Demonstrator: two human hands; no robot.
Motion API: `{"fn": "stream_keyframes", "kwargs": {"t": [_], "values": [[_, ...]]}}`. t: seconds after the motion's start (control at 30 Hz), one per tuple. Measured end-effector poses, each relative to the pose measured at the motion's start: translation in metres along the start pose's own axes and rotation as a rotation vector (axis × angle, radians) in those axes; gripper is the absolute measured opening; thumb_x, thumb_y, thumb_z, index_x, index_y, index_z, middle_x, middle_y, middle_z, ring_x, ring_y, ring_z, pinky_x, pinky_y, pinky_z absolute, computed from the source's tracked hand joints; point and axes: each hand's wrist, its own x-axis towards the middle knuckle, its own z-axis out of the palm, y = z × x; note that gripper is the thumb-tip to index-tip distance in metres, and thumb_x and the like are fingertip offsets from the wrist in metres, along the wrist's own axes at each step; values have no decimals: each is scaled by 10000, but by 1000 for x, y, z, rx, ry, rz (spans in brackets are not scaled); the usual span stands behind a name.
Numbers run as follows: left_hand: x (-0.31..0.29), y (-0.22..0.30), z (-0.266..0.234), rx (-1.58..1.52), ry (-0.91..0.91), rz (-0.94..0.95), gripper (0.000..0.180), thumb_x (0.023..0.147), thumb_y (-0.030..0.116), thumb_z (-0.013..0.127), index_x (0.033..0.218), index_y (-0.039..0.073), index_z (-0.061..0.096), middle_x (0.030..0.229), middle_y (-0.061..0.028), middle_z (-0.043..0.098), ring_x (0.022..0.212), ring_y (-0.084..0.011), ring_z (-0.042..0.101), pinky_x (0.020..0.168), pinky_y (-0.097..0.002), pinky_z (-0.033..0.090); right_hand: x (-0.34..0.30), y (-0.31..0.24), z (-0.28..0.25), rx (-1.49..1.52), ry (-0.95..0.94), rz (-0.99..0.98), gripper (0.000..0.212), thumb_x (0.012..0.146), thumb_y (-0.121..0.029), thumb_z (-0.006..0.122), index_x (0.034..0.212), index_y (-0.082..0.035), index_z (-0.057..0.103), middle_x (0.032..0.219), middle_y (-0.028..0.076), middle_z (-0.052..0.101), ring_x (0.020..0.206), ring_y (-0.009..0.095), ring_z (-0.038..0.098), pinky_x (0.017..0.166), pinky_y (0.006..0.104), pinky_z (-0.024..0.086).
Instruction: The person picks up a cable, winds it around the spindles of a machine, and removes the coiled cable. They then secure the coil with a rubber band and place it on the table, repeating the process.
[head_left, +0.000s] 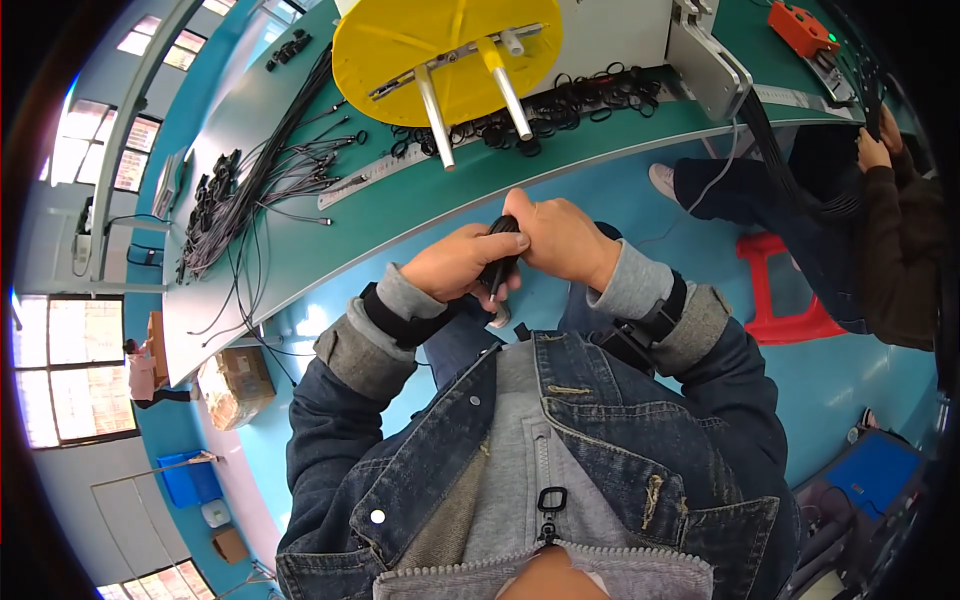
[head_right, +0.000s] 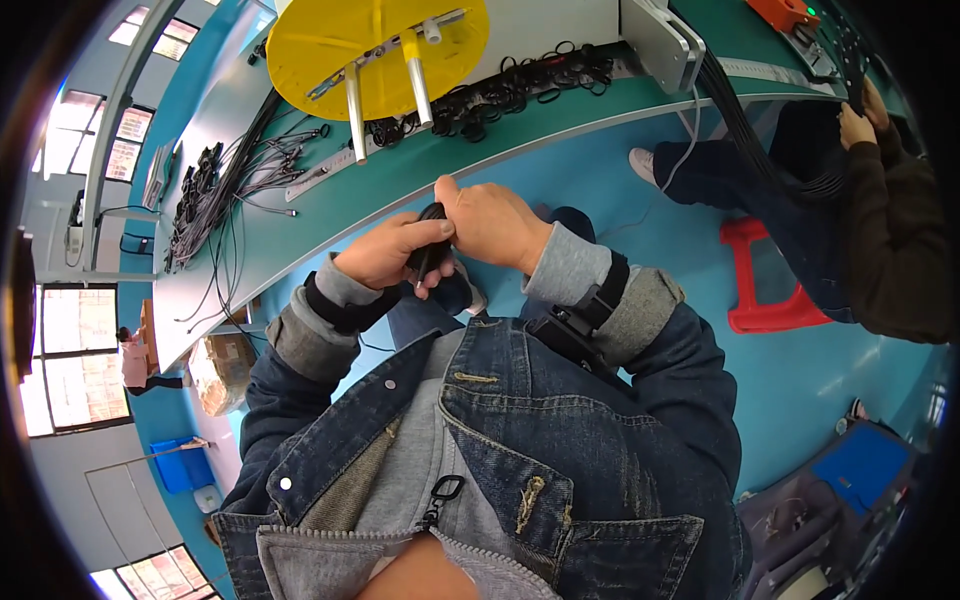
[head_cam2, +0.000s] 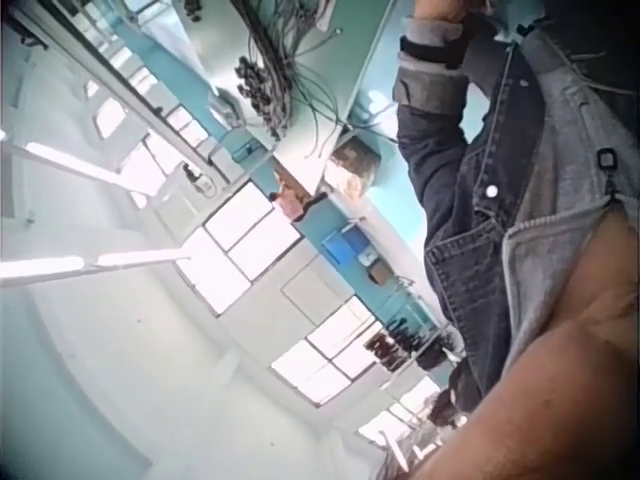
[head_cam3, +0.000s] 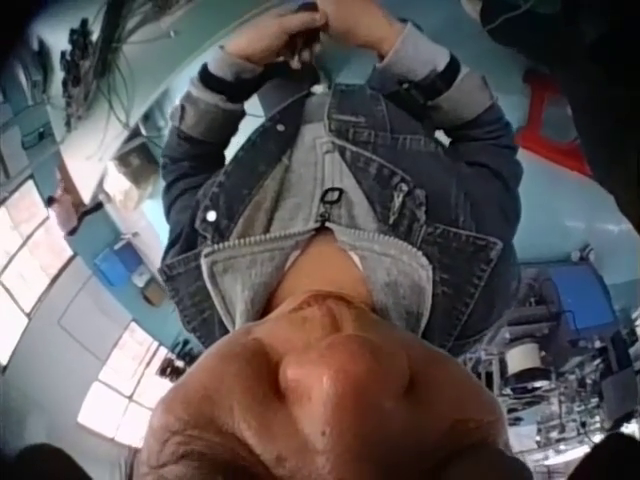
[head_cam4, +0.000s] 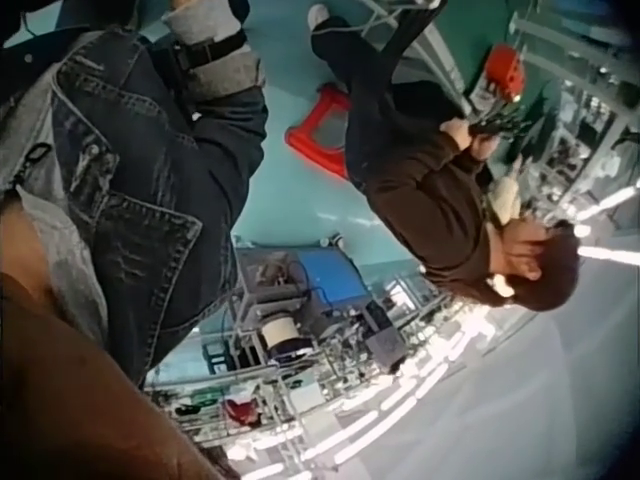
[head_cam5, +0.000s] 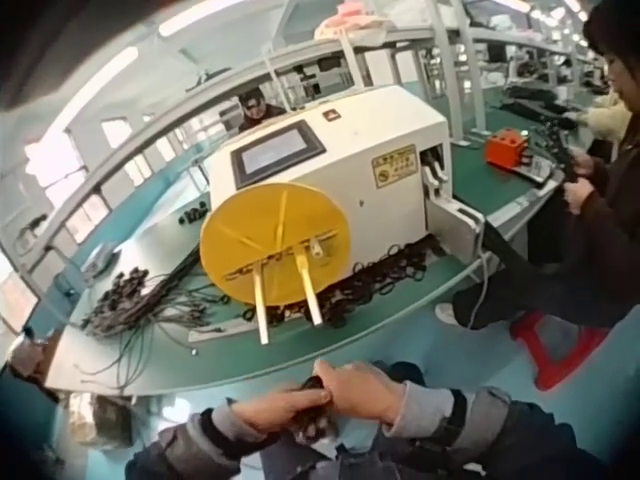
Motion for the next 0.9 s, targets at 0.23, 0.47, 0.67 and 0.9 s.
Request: {"fn": "stream_keyframes", "kwargs": {"t": [0.23, 0.47, 0.67, 0.9], "values": [[9, -22, -17, 205, -311, 121, 349, 822, 334, 583, 787, -11, 550, 616, -59, 570, 441, -133, 537, 427, -239, 451, -3, 0, 7, 111, -128, -36, 198, 687, -132, 596, 776, -7, 470, 593, 190, 569, 596, 360, 583, 536, 443, 462], [17, -30, -14, 147, -126, 37, 303, 819, 276, 593, 761, -19, 552, 622, -62, 569, 484, -129, 553, 431, -248, 453, -13, 12, 35, 501, 139, 73, 180, 697, -146, 599, 788, -21, 506, 636, 144, 595, 601, 313, 602, 500, 380, 464], [28, -43, -20, 439, -209, -174, 330, 789, 291, 634, 904, -6, 547, 694, -50, 586, 528, -117, 552, 443, -227, 463, -18, 16, 36, -101, -145, 20, 215, 670, -123, 602, 841, -9, 538, 645, 166, 595, 610, 341, 598, 527, 399, 473], [30, -77, -10, 326, -134, 247, 305, 808, 271, 633, 842, -20, 548, 620, -39, 567, 493, -113, 547, 460, -232, 469, -34, 20, 53, 169, 159, -55, 189, 679, -141, 610, 790, -30, 504, 645, 158, 590, 605, 329, 597, 520, 396, 472]]}}
